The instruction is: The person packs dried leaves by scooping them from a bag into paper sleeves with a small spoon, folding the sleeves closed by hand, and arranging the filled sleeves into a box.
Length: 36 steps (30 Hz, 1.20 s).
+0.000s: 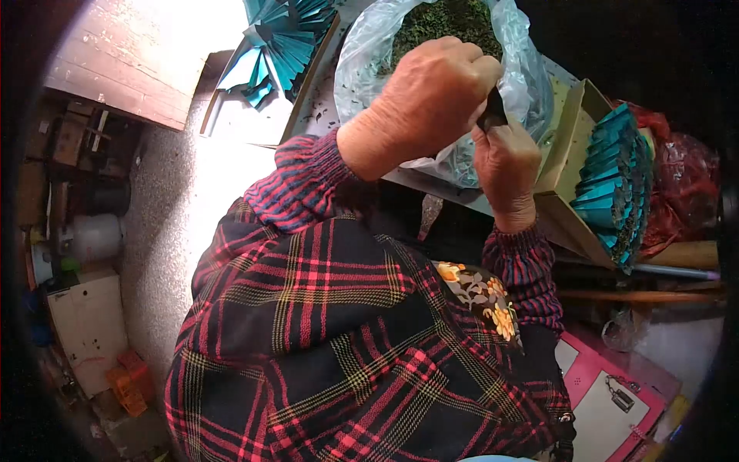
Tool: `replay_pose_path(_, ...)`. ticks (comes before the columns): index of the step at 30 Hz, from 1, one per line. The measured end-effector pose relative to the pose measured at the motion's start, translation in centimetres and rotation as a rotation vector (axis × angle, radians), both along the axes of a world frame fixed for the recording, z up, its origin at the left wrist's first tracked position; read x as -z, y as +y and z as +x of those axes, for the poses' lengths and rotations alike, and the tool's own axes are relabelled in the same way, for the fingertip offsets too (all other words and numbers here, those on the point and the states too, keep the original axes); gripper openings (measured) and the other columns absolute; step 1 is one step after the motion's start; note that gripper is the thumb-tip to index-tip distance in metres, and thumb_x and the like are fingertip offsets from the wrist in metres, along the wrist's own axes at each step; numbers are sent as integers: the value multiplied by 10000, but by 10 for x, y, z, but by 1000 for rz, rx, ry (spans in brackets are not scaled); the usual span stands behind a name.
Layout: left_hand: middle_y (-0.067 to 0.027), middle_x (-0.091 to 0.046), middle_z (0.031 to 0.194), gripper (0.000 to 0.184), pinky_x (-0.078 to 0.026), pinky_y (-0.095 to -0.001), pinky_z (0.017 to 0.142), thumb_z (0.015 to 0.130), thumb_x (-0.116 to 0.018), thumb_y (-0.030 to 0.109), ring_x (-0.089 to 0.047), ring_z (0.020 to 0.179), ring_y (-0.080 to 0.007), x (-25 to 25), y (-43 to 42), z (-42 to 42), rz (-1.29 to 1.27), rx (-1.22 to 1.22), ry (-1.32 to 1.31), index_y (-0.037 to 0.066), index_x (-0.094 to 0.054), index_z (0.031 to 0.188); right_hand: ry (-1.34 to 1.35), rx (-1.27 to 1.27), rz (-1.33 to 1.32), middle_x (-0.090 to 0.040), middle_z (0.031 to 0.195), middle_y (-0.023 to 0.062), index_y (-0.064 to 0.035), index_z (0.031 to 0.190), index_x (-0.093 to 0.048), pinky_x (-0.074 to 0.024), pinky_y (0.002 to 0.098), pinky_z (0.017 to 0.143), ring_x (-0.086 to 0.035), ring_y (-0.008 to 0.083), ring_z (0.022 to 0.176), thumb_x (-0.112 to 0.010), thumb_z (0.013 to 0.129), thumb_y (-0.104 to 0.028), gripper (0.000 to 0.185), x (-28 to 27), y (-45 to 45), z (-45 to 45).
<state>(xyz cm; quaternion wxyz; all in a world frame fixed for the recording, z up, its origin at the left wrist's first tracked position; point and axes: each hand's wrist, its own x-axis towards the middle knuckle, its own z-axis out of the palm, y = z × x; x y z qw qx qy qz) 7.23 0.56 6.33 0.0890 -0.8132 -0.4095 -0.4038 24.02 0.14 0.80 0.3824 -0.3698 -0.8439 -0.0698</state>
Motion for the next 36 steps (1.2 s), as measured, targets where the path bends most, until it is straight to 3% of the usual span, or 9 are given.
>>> replay_pose_path(6, -102, -605, 835, 199, -492, -382, 723, 778, -702, 162, -597, 832, -295, -6, -6, -3, -102, 197, -148, 65, -628, 935, 81, 7, 43, -570, 699, 122, -60, 844, -617, -468, 417, 552, -585, 325, 639, -715, 694, -42, 180, -1, 3, 9)
replay_pose_path(9, -122, -624, 1055, 419, -468, -373, 880, 741, -762, 231, -579, 1029, -299, 1, 4, -20, -152, 235, -154, 78, -627, 1108, 113, 13, 15, -603, 732, 136, -53, 852, -629, -474, 421, 566, -598, 338, 661, -687, 678, 2, 192, -6, 1, 12)
replay_pose_path(10, -133, -577, 1197, 575, -408, -390, 984, 700, -789, 252, -515, 1158, -316, 2, 5, -25, -258, 214, -123, 94, -581, 1212, 118, 5, 10, -609, 739, 138, -51, 850, -633, -479, 417, 572, -602, 339, 668, -672, 666, 19, 201, -6, 0, 13)
replay_pose_path(14, -124, -511, 1316, 769, -323, -420, 1068, 635, -822, 268, -441, 1257, -311, 23, 19, -32, -242, 290, -40, 115, -498, 1315, 205, -70, -74, -632, 759, 141, -35, 885, -658, -494, 363, 613, -628, 300, 683, -598, 651, 72, 264, -2, -2, 19)
replay_pose_path(16, -120, -519, 1306, 763, -328, -422, 1062, 629, -824, 265, -450, 1249, -307, 28, 22, -30, -263, 341, -33, 116, -505, 1307, 255, -141, -109, -651, 763, 126, -12, 907, -669, -494, 315, 644, -650, 237, 695, -637, 671, 86, 257, -2, -3, 19)
replay_pose_path(19, -115, -559, 1233, 705, -371, -414, 1015, 614, -830, 263, -496, 1182, -303, 30, 25, -28, -281, 435, -30, 104, -550, 1241, 302, -184, -203, -660, 773, 120, -11, 911, -675, -494, 312, 648, -654, 239, 702, -705, 686, 50, 235, 6, 0, 24)
replay_pose_path(22, -104, -591, 1038, 614, -441, -384, 895, 600, -842, 245, -539, 1032, -304, 36, 23, -27, -404, 425, -63, 73, -594, 1134, 195, -162, -210, -676, 816, 119, -11, 935, -678, -502, 314, 661, -669, 238, 739, -735, 705, 17, 239, -5, -2, 27)
replay_pose_path(32, -122, -591, 1002, 631, -447, -393, 869, 592, -852, 290, -554, 1003, -318, 44, 20, -30, -417, 442, -82, 49, -587, 1111, 60, -159, -256, -642, 780, 151, -53, 913, -674, -479, 381, 586, -632, 339, 686, -686, 757, -26, 158, -18, 5, 21)
replay_pose_path(36, -134, -599, 1037, 654, -450, -391, 878, 599, -850, 294, -564, 1011, -326, 47, 15, -34, -420, 439, -89, 47, -583, 1144, -7, -143, -313, -654, 828, 157, -50, 945, -671, -490, 357, 620, -648, 325, 733, -651, 771, 2, 182, -21, 8, 18)
